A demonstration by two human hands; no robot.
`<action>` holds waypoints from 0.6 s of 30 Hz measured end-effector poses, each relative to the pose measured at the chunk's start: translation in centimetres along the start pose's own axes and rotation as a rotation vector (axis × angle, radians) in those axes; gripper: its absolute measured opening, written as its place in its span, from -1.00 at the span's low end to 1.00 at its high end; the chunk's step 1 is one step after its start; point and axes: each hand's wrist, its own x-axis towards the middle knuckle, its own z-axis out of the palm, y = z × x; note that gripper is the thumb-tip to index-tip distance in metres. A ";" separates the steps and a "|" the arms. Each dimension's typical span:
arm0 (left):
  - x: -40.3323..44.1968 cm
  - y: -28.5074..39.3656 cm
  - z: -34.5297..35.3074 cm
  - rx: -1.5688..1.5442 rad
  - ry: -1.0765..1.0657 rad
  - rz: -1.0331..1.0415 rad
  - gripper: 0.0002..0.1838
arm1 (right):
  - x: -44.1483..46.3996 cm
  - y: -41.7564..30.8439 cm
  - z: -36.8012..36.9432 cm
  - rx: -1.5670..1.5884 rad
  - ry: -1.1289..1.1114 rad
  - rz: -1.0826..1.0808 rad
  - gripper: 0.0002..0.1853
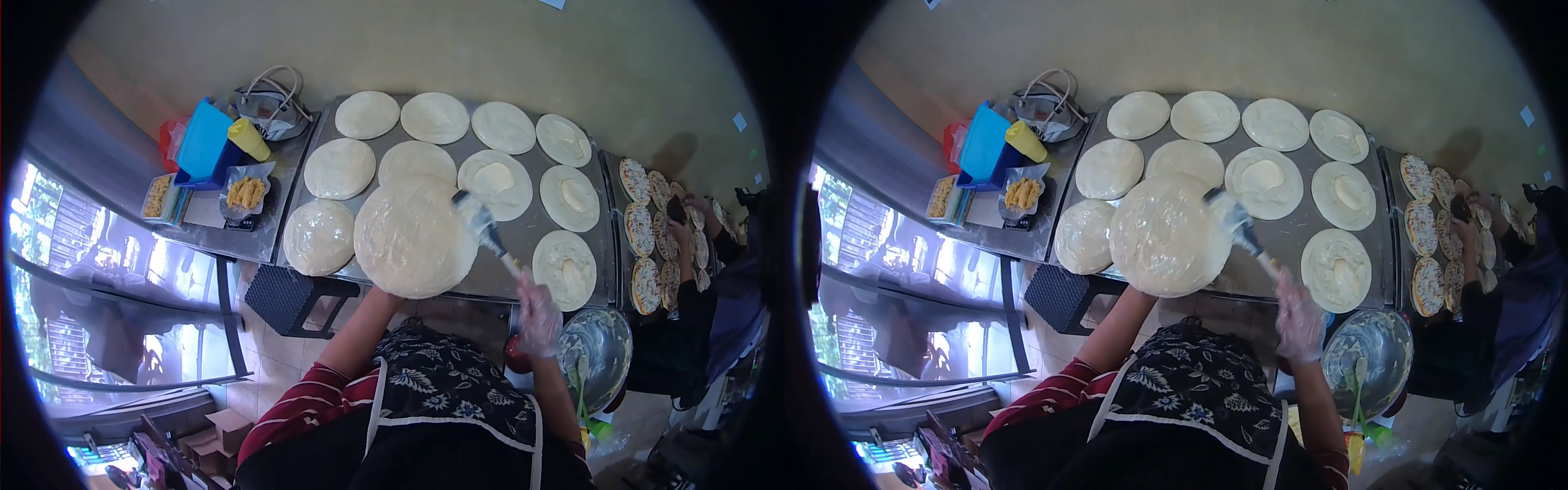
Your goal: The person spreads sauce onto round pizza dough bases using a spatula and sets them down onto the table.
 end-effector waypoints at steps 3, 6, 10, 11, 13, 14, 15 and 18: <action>1.1 -0.3 0.3 -0.002 0.001 0.011 -0.37 | 1.7 1.2 1.0 0.076 0.092 0.054 -0.63; 2.8 -0.2 0.5 -0.005 0.001 0.032 -0.37 | 0.1 -0.1 0.1 0.150 0.092 0.019 -0.68; 3.0 -0.1 0.5 -0.012 0.000 0.053 -0.37 | -3.7 0.7 2.9 0.069 0.071 -0.283 -0.66; 3.0 -0.1 0.6 -0.012 0.002 0.056 -0.37 | -4.0 2.0 4.5 0.008 0.119 -0.260 -0.66; 2.6 0.6 0.4 -0.014 0.001 0.058 -0.37 | -3.4 2.9 5.1 -0.054 0.168 -0.235 -0.65; 2.6 0.7 0.4 -0.016 0.000 0.058 -0.37 | -1.7 2.9 4.7 -0.002 0.217 -0.164 -0.65; 2.5 0.6 0.3 -0.016 -0.002 0.056 -0.36 | -0.6 2.8 4.5 0.051 0.268 -0.092 -0.65; 2.9 1.1 0.4 -0.016 -0.009 0.065 -0.36 | -0.7 2.0 3.5 0.128 0.308 -0.138 -0.66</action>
